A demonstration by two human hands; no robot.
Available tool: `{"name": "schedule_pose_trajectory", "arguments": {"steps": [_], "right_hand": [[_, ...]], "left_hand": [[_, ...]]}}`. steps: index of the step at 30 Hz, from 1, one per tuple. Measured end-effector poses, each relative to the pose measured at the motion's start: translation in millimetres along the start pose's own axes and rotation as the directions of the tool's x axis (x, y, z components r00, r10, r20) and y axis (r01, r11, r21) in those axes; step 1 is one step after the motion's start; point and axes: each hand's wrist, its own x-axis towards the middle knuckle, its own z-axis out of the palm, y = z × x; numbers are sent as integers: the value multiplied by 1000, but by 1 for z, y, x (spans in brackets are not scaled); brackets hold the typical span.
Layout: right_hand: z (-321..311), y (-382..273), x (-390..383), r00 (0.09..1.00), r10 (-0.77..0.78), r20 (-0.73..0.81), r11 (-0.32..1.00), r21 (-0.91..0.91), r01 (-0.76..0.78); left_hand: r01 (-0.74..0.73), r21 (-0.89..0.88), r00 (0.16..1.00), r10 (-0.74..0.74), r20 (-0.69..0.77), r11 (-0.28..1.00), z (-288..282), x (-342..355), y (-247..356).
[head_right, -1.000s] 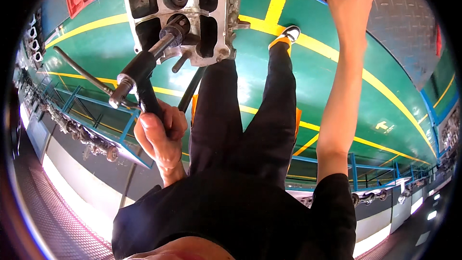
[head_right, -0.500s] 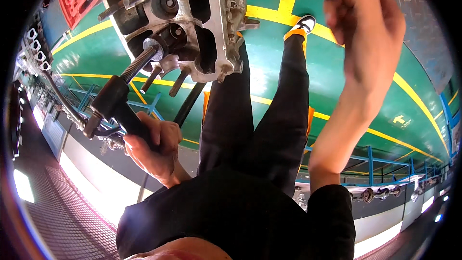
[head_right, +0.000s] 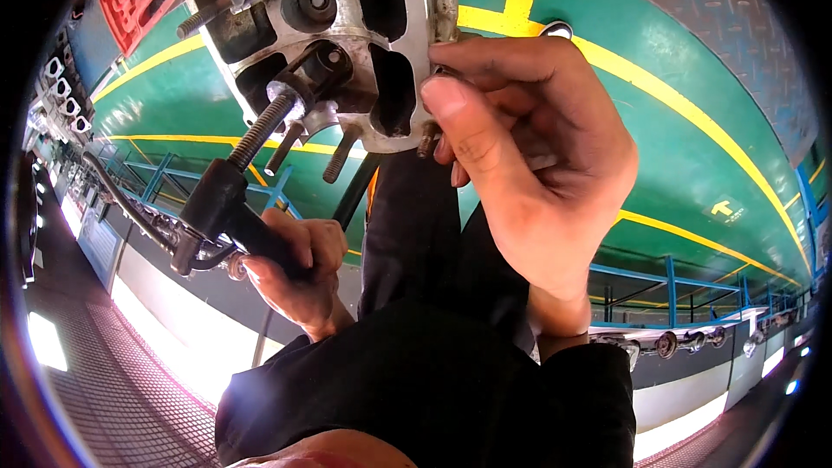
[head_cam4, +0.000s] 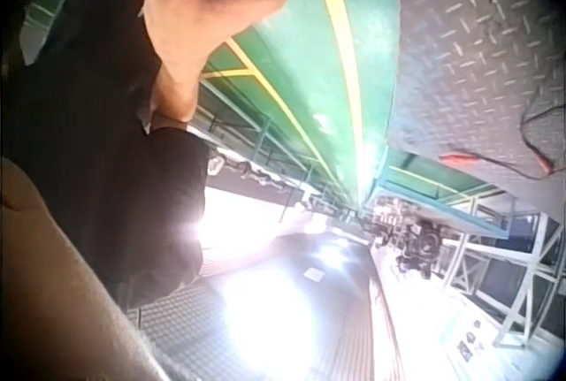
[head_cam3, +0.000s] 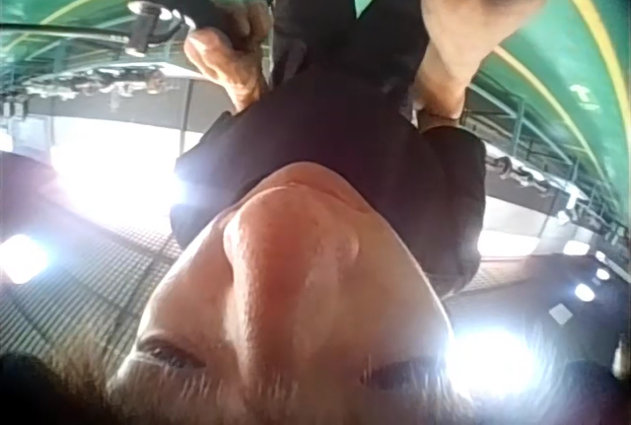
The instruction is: The person uses a valve spring compressor to remove a valve spring retainer and spring from an engine cylinder head. They place the removed components into a red plastic tray. The person repeats this process for a second valve assembly, carefully manipulating the small parts with their hands.
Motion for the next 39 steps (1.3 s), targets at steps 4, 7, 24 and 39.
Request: {"name": "schedule_pose_trajectory", "arguments": {"steps": [4,7,24,39], "right_hand": [[2,-2,3,1000,9,12,1000,-9,-9],[0,-3,2,1000,-1,13,999,-48,1],[-14,-17,-6,987,11,160,984,176,-40],[-13,-41,-39,915,-32,403,917,376,-134]], "left_hand": [[-1,7,998,1,55,1000,-5,3,0],[-6,17,997,5,78,1000,-6,3,-4],[-396,496,760,579,-296,773,-16,-20,-19],[-663,274,747,637,190,697,47,-15,64]]}}
